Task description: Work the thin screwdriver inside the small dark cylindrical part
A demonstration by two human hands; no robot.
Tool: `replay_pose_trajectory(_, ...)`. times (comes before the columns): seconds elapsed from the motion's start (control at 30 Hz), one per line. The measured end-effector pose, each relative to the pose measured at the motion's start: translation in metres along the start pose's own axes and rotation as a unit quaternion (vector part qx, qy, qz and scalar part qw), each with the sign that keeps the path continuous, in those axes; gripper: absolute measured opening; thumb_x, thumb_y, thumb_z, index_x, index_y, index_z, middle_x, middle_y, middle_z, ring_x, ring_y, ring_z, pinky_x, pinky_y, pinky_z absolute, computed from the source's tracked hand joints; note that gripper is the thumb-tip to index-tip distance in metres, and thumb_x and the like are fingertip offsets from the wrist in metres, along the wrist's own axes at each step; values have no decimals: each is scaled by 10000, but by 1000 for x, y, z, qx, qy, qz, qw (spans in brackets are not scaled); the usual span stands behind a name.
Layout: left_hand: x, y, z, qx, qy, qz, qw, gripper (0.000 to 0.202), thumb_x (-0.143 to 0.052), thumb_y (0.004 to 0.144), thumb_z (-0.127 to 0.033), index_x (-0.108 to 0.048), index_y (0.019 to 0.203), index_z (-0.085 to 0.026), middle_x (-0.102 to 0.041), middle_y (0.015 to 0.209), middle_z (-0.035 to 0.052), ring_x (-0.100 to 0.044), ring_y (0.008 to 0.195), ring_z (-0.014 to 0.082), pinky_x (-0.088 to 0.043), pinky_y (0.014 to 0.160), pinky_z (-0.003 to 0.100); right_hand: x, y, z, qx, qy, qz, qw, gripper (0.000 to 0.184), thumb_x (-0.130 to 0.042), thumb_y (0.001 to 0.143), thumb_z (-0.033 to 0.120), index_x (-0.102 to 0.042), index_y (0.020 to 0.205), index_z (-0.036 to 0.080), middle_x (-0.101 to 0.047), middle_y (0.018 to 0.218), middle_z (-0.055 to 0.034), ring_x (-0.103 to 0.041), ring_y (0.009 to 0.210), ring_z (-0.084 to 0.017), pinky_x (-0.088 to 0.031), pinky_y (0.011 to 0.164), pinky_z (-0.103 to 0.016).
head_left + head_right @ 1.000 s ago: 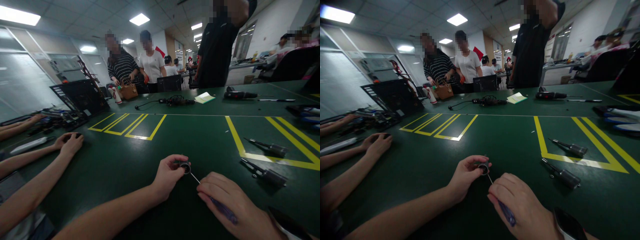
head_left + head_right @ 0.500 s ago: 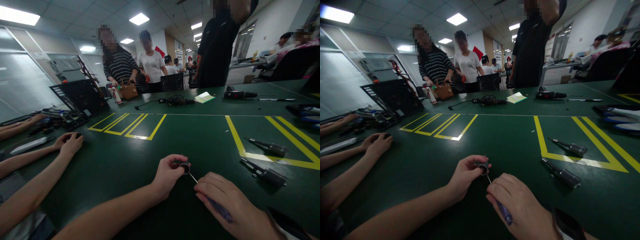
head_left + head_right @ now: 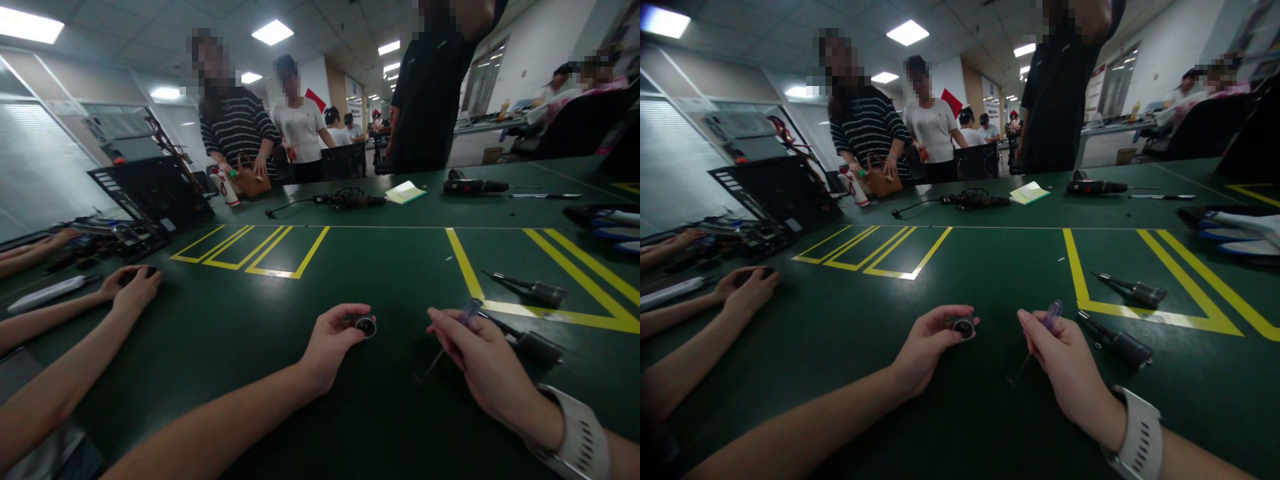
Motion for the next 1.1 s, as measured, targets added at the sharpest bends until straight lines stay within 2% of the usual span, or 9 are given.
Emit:
replay_pose_trajectory(0.3,0,0,2,-7,-7,12,1000,327,-615,662,-14,-674,943,-172,-680,1025,65,-604,1034,232,-433,965,431,-10,-1,-6,9,-52,55,997,433,-525,814,563,-510,569,206,-420,482,60,-382,453,-110,-316,450,-247)
replay_pose_trajectory(0.6,-1,0,2,-8,-5,24,1000,326,-610,682,-20,-674,958,-182,-662,1074,63,-595,1054,232,-433,969,429,-14,-7,8,13,-143,60,988,479,-498,766,629,-486,525,216,-429,471,47,-412,451,-126,-334,443,-261)
replay_pose_trajectory(0.73,-2,0,3,1,-4,27,1000,342,-611,678,-19,-662,983,-164,-680,1033,71,-603,1032,220,-437,962,414,-11,-2,-6,-23,-79,52,995,438,-540,776,588,-505,559,210,-424,465,60,-383,434,-112,-304,436,-251)
replay_pose_trajectory(0.87,-4,-2,2,10,-15,17,1000,345,-630,662,-27,-656,984,-146,-691,994,76,-606,1018,221,-441,956,412,-10,3,-17,-30,-48,44,997,428,-533,795,574,-501,574,208,-418,466,66,-364,423,-102,-283,428,-245)
replay_pose_trajectory(1.1,-20,-14,-4,42,-27,40,998,335,-684,660,-67,-651,986,-139,-684,953,76,-616,976,223,-480,901,409,-17,2,-13,-14,-34,61,997,449,-572,760,589,-504,547,200,-411,461,67,-368,428,-99,-284,437,-244)
Point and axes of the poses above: each hand's wrist, its own y-axis towards the middle knuckle, its own x-axis out of the back of the hand, z = x × y, the point moved 9 cm from there along y, towards the middle knuckle
